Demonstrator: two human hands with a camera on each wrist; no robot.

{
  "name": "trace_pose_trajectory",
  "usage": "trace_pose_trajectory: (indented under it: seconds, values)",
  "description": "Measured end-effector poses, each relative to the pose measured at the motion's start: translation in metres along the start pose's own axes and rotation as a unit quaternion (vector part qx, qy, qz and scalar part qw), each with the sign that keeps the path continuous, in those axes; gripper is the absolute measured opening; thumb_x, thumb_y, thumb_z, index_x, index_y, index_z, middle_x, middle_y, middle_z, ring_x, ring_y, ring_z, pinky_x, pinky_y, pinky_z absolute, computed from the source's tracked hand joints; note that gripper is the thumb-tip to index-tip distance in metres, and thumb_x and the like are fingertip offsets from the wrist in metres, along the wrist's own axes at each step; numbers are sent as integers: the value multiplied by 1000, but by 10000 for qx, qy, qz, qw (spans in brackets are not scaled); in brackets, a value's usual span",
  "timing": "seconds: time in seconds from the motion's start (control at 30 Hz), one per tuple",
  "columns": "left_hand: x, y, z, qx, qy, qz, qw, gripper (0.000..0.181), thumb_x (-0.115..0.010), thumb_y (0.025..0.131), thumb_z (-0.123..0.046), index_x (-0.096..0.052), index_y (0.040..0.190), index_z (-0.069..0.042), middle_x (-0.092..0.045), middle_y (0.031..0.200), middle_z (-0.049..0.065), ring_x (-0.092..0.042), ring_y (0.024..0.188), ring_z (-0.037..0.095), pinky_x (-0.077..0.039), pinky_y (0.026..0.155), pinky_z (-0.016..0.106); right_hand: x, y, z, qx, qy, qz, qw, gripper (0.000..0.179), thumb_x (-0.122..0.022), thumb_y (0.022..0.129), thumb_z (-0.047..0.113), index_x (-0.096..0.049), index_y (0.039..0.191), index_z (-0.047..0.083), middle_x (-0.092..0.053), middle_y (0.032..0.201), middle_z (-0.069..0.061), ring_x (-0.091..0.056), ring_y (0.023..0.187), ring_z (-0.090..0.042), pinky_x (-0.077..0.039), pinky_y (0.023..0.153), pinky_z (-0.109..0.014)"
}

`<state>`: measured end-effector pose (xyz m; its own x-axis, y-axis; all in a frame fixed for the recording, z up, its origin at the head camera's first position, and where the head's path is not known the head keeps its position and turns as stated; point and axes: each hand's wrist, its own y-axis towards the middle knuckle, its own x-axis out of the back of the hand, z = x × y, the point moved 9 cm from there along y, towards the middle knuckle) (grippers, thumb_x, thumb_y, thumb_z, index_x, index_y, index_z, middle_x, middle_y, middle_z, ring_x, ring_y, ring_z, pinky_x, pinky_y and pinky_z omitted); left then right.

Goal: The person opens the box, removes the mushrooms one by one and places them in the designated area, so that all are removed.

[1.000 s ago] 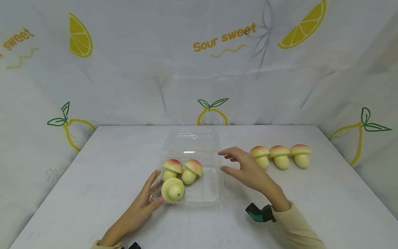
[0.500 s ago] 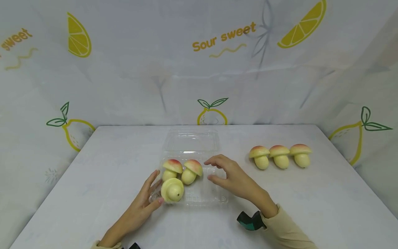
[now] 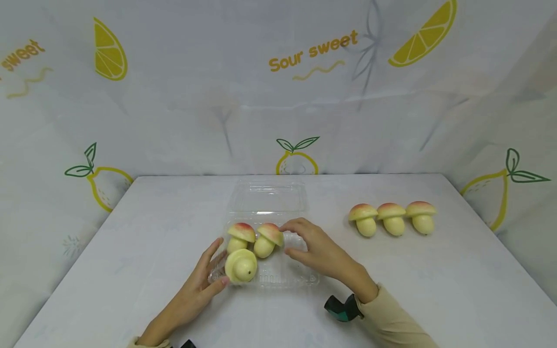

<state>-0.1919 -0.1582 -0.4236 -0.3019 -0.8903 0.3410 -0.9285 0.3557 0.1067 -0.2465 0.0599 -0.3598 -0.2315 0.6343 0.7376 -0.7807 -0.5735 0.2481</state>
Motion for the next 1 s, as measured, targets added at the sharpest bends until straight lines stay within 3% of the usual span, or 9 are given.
trace_pose_trajectory:
  seconds: [0.8,1.0]
  values:
    - [0,-1,-1,31,30,4,10000,78,-54,102,-16,-2,160,-14,0,167,16,-15,148,52,-47,102,58,-27,26,-1,-382,-111,717,9966,63,-68,94,31,-45,145,2,-50,145,-13,-48,136,-29,-40,113,-48]
    - [0,-1,-1,80,29,6,10000,78,-54,102,-17,-2,160,-14,0,167,15,-15,148,52,-46,103,58,-30,27,-1,-349,-141,767,9963,58,-66,95,29,-47,144,6,-53,138,-13,-54,127,-26,-45,107,-47]
